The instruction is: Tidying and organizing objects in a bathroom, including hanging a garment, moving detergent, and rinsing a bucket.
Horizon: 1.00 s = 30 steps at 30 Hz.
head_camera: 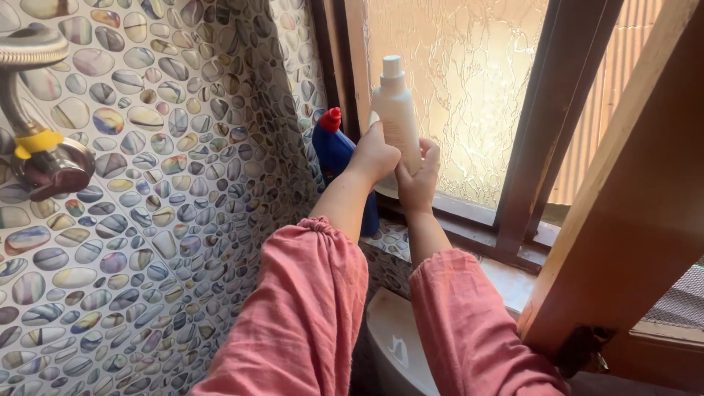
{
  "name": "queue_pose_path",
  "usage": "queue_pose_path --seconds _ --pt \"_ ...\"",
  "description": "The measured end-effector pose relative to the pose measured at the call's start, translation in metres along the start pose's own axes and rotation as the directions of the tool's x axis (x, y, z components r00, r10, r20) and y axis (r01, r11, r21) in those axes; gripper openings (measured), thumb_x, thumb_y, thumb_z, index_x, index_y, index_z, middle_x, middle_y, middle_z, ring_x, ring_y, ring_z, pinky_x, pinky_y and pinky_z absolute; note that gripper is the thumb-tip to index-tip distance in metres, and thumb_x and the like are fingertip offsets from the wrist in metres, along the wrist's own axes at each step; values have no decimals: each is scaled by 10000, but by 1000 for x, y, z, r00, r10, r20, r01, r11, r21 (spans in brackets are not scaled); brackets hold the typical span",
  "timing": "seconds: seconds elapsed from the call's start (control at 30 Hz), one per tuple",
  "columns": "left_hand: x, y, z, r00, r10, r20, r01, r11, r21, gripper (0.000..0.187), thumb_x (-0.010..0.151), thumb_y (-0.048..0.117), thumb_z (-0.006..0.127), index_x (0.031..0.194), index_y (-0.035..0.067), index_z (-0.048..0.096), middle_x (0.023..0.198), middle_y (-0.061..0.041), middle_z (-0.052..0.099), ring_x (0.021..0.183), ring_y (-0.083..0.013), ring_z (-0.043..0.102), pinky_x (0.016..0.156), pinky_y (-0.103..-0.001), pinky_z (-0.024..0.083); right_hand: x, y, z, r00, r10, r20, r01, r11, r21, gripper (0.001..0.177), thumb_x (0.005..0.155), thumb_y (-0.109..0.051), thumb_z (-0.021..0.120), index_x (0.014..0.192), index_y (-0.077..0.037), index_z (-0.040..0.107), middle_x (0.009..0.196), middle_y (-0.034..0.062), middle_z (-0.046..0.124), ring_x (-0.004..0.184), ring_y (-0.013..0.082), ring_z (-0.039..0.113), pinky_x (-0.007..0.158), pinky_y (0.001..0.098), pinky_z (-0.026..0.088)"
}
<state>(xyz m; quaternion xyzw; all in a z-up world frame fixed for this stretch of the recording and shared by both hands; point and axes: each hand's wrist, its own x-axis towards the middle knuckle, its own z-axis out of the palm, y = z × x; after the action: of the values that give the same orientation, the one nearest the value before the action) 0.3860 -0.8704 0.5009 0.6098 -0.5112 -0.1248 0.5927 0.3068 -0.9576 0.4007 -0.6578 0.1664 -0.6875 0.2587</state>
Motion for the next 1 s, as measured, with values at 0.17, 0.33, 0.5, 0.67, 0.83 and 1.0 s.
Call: queue_pose_path --seconds 0.17,0.33,0.5,0.67,0.83,1.0 --pt "-2 0 2 998 -43 46 44 999 -5 462 782 -6 589 1244 -17 586 1178 -224 717 1159 -336 685 965 -373 532 -12 -14 5 990 -114 -88 97 979 -177 586 851 -143 808 1367 -30 555 1254 205 580 1235 373 469 1069 462 415" --pt "-4 -3 -2 998 -33 58 34 999 -24 546 755 -41 545 1299 -22 584 1217 -225 712 1201 -332 668 993 -366 512 -13 -23 5 987 53 -155 -99 947 -304 739 795 -199 839 1438 -30 517 1207 199 565 1211 375 470 1073 497 378" --pt "-18 11 -12 999 -43 27 41 998 48 624 749 -52 540 1372 -30 512 1220 -261 681 1197 -370 645 985 -382 510 -10 -45 -7 969 118 -217 -174 949 -261 807 762 -232 893 1412 3 476 1256 222 513 1188 357 484 1047 481 396" --pt "-38 24 -19 997 -82 18 81 997 16 635 746 -65 492 1381 -52 508 1232 -276 684 1183 -385 659 981 -385 519 -20 -72 -9 951 138 -277 -186 971 -153 675 844 -151 814 1408 7 478 1295 217 519 1207 326 518 1067 456 412" --pt "-79 26 -30 998 -64 26 66 994 -88 737 783 -27 540 1503 -18 382 1405 -288 560 1358 -374 526 1100 -379 418 -53 -141 -30 990 124 -71 -119 990 79 560 870 64 514 1425 18 459 1362 197 516 1320 300 534 1187 416 401" --pt "-141 19 -56 995 -73 63 81 987 -138 790 813 -24 551 1561 -4 298 1572 -273 397 1505 -364 364 1178 -405 348 -94 -195 -73 989 145 37 -149 967 208 577 863 109 483 1431 13 448 1371 176 528 1354 276 522 1213 394 376"
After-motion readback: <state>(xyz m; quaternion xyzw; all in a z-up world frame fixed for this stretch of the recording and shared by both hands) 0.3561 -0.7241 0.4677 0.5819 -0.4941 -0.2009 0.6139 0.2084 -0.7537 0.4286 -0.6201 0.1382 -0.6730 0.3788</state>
